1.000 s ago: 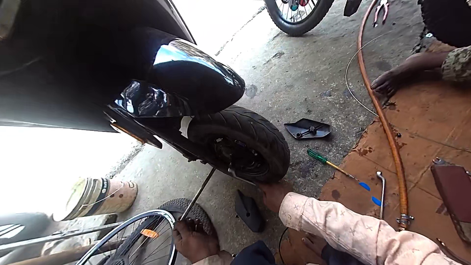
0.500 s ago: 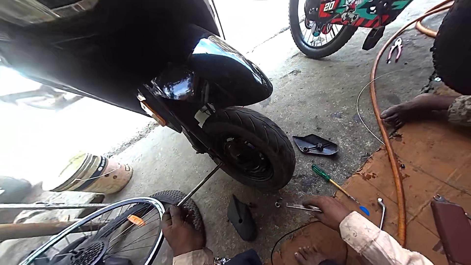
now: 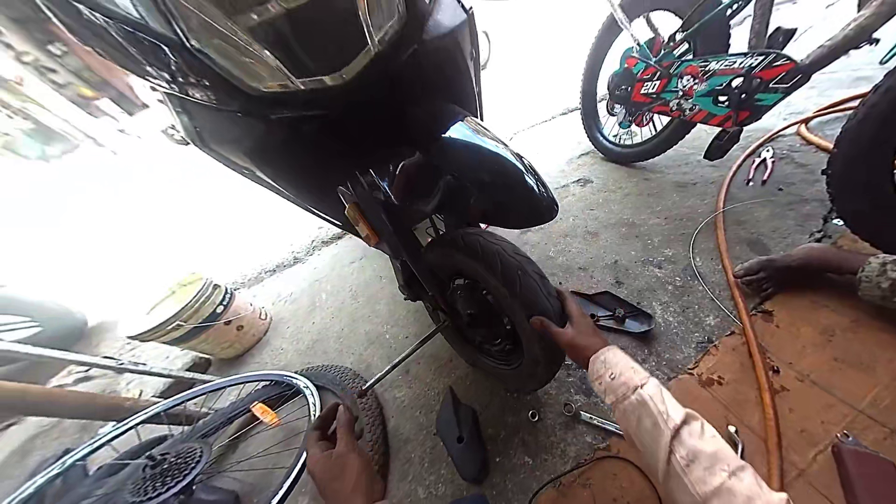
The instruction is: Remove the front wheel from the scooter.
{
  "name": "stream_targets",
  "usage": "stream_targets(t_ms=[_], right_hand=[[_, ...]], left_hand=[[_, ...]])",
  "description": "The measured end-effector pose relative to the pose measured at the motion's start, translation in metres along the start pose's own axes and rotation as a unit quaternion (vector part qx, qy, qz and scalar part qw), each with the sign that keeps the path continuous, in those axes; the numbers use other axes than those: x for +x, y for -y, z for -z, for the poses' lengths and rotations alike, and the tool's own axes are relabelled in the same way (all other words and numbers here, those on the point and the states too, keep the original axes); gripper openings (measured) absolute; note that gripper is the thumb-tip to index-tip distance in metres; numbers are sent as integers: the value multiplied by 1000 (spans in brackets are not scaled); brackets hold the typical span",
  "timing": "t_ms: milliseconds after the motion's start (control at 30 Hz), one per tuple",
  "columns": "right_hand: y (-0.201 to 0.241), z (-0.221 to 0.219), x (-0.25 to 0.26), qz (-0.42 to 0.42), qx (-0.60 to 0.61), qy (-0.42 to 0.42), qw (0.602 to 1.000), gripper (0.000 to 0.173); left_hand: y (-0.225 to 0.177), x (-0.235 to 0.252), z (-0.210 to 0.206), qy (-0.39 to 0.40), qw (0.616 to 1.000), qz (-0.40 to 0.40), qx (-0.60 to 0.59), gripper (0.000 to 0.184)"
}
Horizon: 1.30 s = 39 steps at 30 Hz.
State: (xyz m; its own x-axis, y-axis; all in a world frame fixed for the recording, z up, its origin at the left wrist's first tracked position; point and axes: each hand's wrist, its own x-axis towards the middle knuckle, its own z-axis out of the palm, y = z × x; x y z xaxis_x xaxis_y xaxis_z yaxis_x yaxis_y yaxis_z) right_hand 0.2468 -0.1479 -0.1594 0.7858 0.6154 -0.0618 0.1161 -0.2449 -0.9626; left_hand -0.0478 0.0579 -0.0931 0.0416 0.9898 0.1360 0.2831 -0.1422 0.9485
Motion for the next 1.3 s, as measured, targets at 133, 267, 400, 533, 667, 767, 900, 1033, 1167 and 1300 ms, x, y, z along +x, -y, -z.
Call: stream_targets(t_ms=[133, 267, 400, 533, 667, 767, 900, 1033, 1167, 1300], right_hand=[[46, -68, -63, -22, -60, -55, 996, 107], [64, -96, -87, 27, -139, 38, 989, 109], [68, -101, -98, 53, -151, 114, 980, 101], [50, -107, -101, 127, -100, 121, 979, 88], [1, -90, -65, 121, 72, 69, 988, 70], [-44, -93, -28, -27, 132, 106, 985, 84], [-74, -112, 13, -54, 165, 106, 979, 72], [-66, -120, 27, -50, 125, 111, 985, 58], [-71, -128, 25, -43, 158, 50, 985, 44], [-70, -140, 22, -21, 169, 3, 985, 41]], left_hand=[[-4, -16, 10, 25, 993, -103, 60, 35], [-31, -27, -10, 180, 948, -254, 68, 54], [-56, -39, -64, 285, 906, -294, 110, 98], [-69, -44, -119, 192, 849, -360, 336, 103], [-69, -43, -140, 137, 810, -399, 408, 94], [-69, -45, -140, 144, 807, -395, 415, 92], [-68, -41, -140, 129, 807, -402, 412, 92], [-68, -39, -140, 137, 795, -424, 411, 84], [-72, -38, -139, 151, 797, -424, 403, 78], [-70, -35, -143, 145, 796, -428, 402, 78]])
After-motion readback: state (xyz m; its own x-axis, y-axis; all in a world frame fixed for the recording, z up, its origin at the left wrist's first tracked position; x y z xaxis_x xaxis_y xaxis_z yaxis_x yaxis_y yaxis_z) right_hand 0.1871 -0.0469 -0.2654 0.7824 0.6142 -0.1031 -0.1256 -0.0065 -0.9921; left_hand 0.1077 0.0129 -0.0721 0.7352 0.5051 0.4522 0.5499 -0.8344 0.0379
